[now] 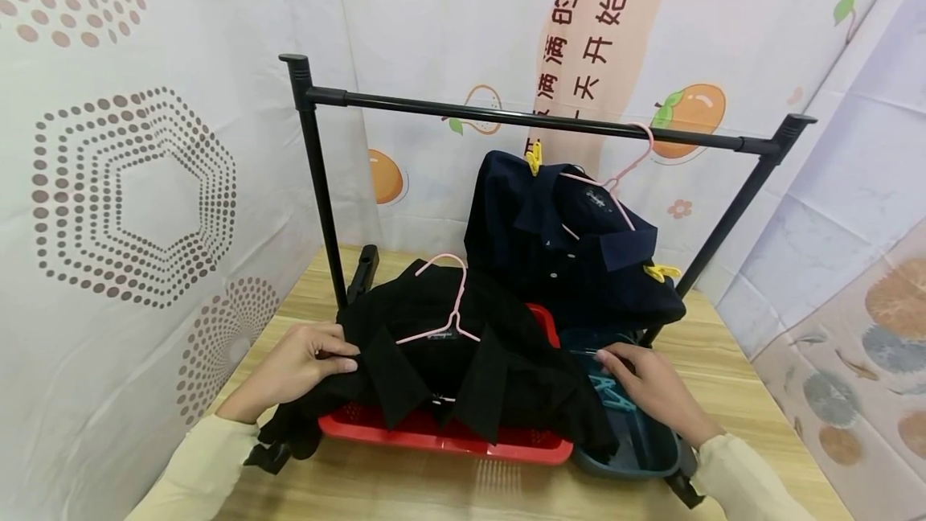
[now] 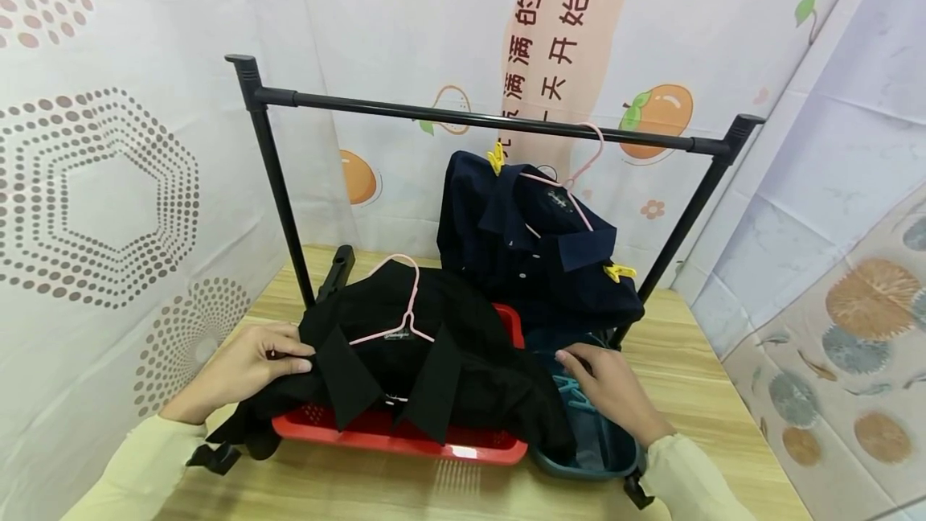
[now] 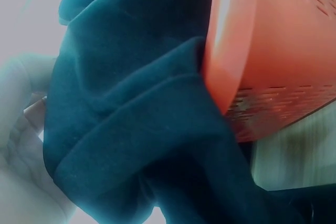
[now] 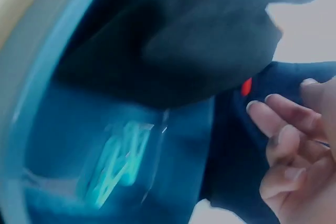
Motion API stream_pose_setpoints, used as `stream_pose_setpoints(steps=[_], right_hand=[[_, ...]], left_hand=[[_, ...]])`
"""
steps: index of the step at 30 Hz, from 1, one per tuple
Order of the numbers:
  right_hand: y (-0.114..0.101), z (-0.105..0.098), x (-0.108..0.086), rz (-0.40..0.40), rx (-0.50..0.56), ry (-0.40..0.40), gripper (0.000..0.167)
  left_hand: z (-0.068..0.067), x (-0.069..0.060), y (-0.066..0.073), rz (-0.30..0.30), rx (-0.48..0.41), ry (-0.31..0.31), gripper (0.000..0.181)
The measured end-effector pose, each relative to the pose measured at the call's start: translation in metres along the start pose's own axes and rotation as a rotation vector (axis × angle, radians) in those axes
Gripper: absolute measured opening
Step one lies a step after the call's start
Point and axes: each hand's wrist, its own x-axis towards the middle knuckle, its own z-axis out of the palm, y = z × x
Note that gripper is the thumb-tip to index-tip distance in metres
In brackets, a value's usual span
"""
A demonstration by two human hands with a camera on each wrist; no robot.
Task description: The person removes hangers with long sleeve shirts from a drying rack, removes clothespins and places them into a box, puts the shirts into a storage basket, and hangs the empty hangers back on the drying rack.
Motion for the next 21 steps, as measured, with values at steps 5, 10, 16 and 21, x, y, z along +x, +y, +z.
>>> stream_pose_setpoints(steps=[5,10,16,21], right_hand=[[-0.023,-0.002,0.0,-0.111,0.116,0.016,0.019],[-0.04,0.0,-0.001,-0.233,0.134,-0.01,0.016],[-0.048,0.004,-0.002,-0.329,0.063,-0.024,0.013],[-0.051,0.005,-0.004,-0.389,0.087,-0.061,0.013]], left_hand=[[0.0,0.0,0.0,-0.01,-0.005,-0.005,0.017],[-0.001,0.0,0.001,-0.032,-0.014,-0.006,0.017],[-0.001,-0.001,0.002,-0.046,-0.021,0.0,0.016],[0.0,-0.002,0.003,-0.051,-0.013,0.009,0.015]])
